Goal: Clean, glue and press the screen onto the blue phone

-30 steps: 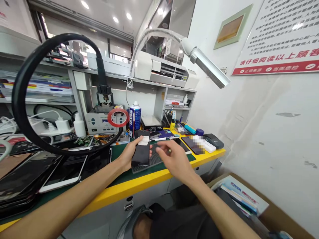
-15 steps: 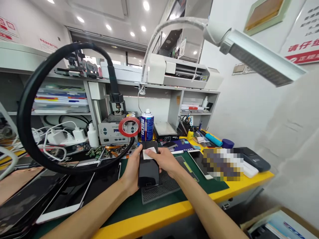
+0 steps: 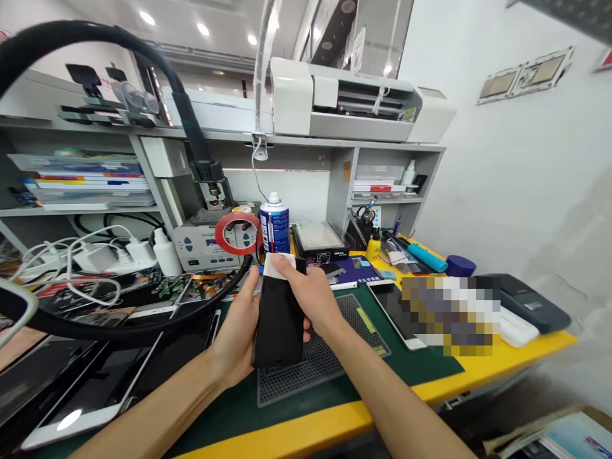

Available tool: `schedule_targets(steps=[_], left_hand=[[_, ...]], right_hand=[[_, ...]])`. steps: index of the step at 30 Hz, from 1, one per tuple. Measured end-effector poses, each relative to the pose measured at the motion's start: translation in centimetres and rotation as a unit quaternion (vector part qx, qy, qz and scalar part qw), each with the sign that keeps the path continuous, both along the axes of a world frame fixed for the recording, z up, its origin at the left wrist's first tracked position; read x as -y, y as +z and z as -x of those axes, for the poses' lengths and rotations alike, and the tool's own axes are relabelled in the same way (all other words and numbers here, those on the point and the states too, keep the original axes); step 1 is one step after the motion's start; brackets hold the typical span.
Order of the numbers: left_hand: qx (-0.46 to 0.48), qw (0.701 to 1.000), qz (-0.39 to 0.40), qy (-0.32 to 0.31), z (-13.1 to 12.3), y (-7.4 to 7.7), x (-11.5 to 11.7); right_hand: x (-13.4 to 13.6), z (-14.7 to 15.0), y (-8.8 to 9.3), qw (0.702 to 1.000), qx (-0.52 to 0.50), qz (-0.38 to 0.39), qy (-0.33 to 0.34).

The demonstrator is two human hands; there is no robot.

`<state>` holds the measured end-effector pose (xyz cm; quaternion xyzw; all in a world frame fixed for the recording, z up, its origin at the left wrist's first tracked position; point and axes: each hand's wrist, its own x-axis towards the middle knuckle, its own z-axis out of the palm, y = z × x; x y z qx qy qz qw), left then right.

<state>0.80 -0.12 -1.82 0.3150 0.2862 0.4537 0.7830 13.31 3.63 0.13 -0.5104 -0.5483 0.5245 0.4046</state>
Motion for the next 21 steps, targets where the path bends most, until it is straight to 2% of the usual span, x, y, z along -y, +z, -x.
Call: schedule_targets(steps=[4, 7, 10, 14, 21], left_hand=[[-0.005, 1.0, -0.015, 0.017, 0.0, 0.5, -0.3], [-0.016, 0.996, -0.027, 0.09, 0.2, 1.1, -0.7], [-0.027, 0.989, -0.049, 0.139, 0.4, 1.5, -1.0], [-0.036, 0.987, -0.035, 0.153, 0.6, 1.7, -1.2], [-0.04, 0.991, -0.043, 0.118, 1.3, 2.6, -0.9]], right_hand=[[0.5, 0.1, 0.1, 0.999, -0.012, -0.03, 0.025], [0.9, 0.7, 0.0, 0.995, -0.042, -0.083, 0.045], [1.2, 1.1, -0.3, 0.991, -0.056, -0.1, 0.061], [1.5, 1.0, -0.7, 0.99, -0.084, -0.088, 0.075], [1.5, 0.6, -1.1, 0.985, -0.067, 0.016, 0.157]])
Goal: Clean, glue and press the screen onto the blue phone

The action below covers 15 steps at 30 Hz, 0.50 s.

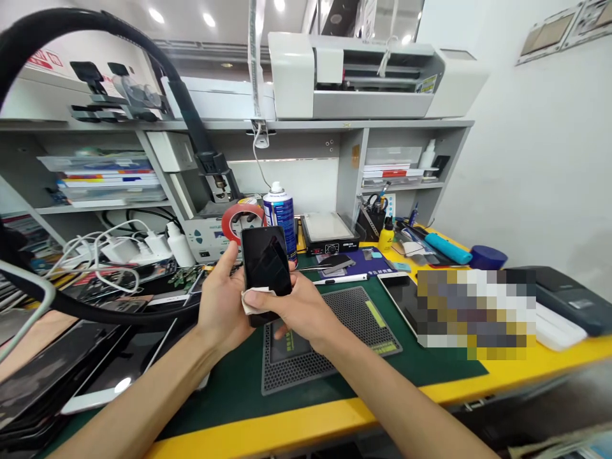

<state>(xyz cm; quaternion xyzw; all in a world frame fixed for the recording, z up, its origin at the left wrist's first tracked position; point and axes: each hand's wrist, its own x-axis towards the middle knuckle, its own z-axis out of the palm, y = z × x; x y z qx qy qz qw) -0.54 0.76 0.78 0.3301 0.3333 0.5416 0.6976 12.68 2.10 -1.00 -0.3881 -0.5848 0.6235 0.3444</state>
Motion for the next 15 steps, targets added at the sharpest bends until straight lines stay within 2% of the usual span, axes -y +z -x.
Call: schedule_targets(steps=[5, 8, 15], left_hand=[[0.057, 0.997, -0.008, 0.042, 0.6, 0.6, 0.0], [0.079, 0.995, -0.009, 0.062, 0.9, 0.6, -0.1], [0.077, 0.994, -0.004, 0.081, 1.3, 0.5, -0.2]], right_hand=[[0.4, 0.4, -0.3, 0.997, 0.009, 0.049, 0.061], [0.7, 0.8, -0.3, 0.996, 0.03, 0.059, 0.064], [1.1, 1.8, -1.2, 0.998, 0.043, -0.041, 0.021]])
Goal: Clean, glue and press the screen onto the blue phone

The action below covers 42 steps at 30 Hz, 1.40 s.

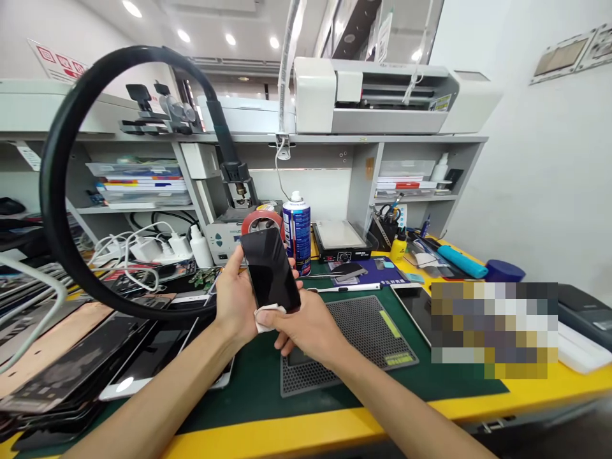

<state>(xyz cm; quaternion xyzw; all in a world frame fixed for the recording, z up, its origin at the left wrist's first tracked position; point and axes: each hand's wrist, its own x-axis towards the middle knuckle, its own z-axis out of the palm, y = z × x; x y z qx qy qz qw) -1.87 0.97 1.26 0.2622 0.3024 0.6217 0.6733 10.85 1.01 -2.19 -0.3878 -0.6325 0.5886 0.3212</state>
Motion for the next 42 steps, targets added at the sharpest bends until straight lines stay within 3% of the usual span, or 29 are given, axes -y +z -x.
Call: schedule_targets(steps=[7, 15, 42], left_hand=[[0.026, 0.999, -0.033, -0.019, 0.4, 0.0, 0.0], [0.041, 0.997, -0.057, -0.029, 0.4, 0.6, 0.4], [0.068, 0.986, -0.095, -0.121, 1.5, -0.7, 0.2]], right_hand=[[0.5, -0.1, 0.2, 0.996, 0.012, -0.088, 0.01], [0.2, -1.3, 1.4, 0.997, 0.002, -0.062, 0.055], [-0.4, -4.3, 2.6, 0.977, -0.026, -0.009, 0.21]])
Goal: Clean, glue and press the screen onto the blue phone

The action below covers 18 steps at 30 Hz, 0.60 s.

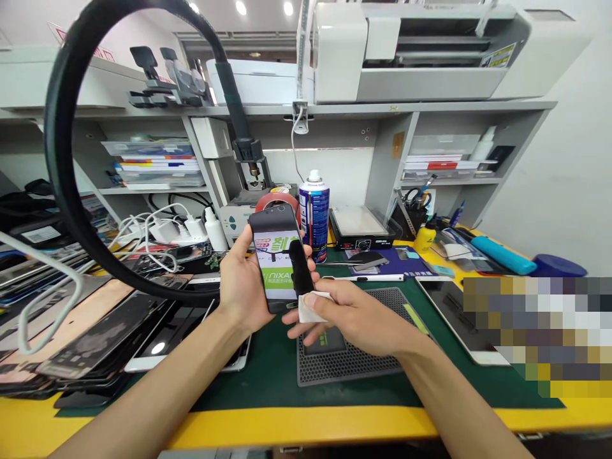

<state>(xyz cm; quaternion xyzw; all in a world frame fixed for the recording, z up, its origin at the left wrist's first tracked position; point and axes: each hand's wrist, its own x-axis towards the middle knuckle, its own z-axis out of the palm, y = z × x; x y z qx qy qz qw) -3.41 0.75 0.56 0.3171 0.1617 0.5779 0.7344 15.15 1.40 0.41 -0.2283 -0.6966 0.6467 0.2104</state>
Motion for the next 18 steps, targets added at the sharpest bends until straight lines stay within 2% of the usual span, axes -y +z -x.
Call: schedule_targets(steps=[5, 13, 18], left_hand=[[0.002, 1.0, 0.003, 0.016, -0.1, 0.4, 0.2], [-0.049, 0.997, 0.016, 0.053, -0.3, 1.0, -0.1], [-0.075, 0.997, 0.021, 0.018, 0.0, 1.1, 0.5]], right_hand=[[0.0, -0.1, 0.1, 1.0, -0.01, 0.006, 0.017], [-0.2, 0.4, -0.6, 0.999, -0.013, -0.028, -0.037], [-0.1, 0.9, -0.8, 0.997, -0.044, -0.014, -0.068]])
